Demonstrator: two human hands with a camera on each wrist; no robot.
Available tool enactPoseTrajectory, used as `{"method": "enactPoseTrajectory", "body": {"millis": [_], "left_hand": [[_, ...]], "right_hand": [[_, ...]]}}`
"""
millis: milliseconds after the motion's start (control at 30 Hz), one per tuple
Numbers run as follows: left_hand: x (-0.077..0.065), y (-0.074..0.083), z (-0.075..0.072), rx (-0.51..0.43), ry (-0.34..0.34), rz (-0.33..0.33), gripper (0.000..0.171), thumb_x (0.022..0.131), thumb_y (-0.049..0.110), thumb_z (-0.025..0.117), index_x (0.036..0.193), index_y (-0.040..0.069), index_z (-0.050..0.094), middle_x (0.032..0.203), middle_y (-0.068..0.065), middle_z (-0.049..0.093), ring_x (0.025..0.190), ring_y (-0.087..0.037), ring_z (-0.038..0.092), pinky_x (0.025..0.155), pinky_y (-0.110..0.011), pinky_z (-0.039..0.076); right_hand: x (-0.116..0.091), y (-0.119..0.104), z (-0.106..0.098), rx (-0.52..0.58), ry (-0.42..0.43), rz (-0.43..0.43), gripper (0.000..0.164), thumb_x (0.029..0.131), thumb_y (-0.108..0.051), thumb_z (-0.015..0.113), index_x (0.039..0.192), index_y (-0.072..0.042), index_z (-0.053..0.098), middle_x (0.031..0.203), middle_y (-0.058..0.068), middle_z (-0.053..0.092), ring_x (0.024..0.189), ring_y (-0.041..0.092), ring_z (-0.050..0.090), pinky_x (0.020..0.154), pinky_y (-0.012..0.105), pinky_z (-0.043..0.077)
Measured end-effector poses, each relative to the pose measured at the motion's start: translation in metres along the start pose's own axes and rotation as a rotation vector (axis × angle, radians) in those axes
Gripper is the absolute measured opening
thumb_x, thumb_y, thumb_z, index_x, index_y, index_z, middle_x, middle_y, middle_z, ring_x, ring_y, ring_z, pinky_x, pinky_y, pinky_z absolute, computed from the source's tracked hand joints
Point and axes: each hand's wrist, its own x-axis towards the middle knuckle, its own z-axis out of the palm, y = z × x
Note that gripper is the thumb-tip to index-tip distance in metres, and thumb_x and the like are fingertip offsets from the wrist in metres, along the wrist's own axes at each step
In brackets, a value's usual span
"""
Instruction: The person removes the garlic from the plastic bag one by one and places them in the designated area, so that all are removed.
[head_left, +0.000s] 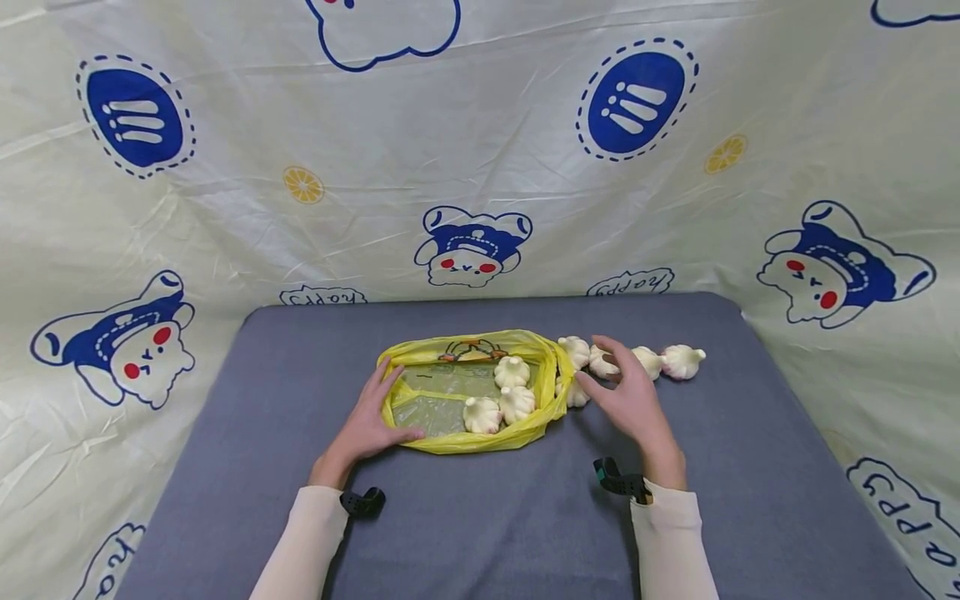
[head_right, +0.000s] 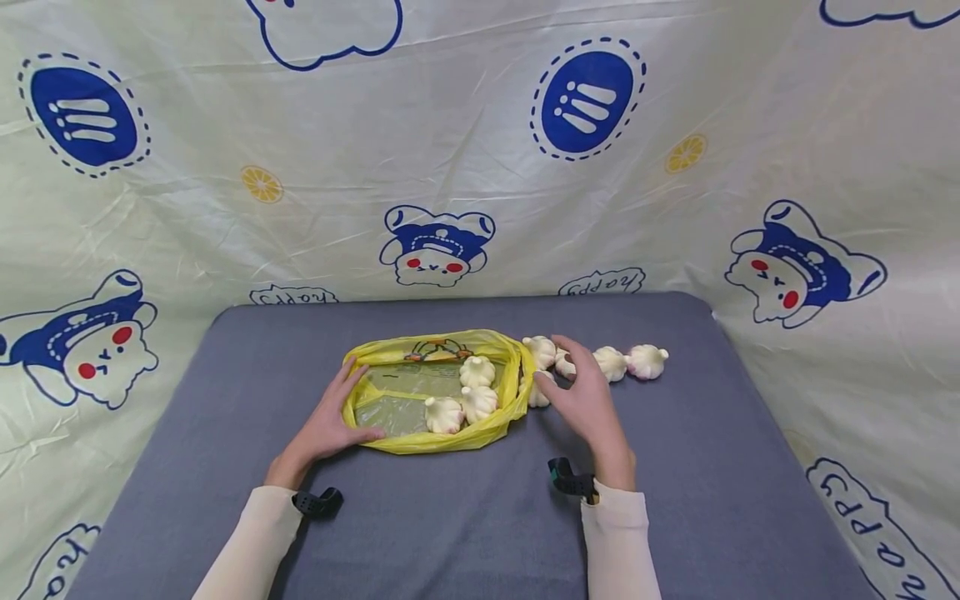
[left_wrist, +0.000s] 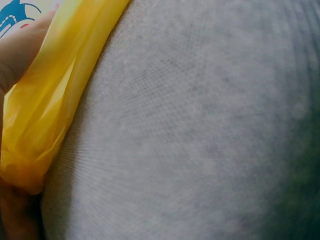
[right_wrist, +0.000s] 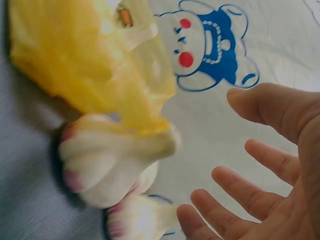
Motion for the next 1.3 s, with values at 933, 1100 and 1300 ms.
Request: {"method": "enactPoseTrajectory", "body": {"millis": [933,1100,1300], "left_hand": [[0.001,-0.002,0.0,-0.013,0.005,0.012,0.115,0.072,0.045,0.092,0.164,0.014,0.029,0.175,-0.006,0.004,0.159,-0.04,0.006,0.121,-0.07,0.018],[0.001,-0.004,0.0,-0.016,0.004,0.012,0.115,0.073,0.046,0.091,0.164,0.015,0.028,0.175,-0.005,0.004,0.159,-0.04,0.006,0.121,-0.07,0.018],[0.001,-0.004,0.0,-0.019,0.005,0.012,0.114,0.073,0.046,0.091,0.164,0.015,0.029,0.175,-0.006,0.004,0.159,-0.04,0.007,0.121,-0.07,0.018]], "right_hand": [[0.034,-0.074,0.054,-0.034,-0.487,-0.162,0.079,0.092,-0.033,0.078,0.158,-0.01,0.039,0.16,0.016,0.043,0.14,0.044,0.048,0.112,0.059,0.044],[0.037,-0.078,0.068,-0.081,-0.593,-0.211,0.078,0.094,-0.034,0.076,0.158,-0.009,0.039,0.159,0.016,0.044,0.139,0.041,0.05,0.112,0.056,0.044],[0.039,-0.08,0.078,-0.129,-0.702,-0.257,0.074,0.095,-0.032,0.075,0.156,-0.009,0.041,0.156,0.017,0.048,0.135,0.04,0.053,0.11,0.056,0.046]]}}
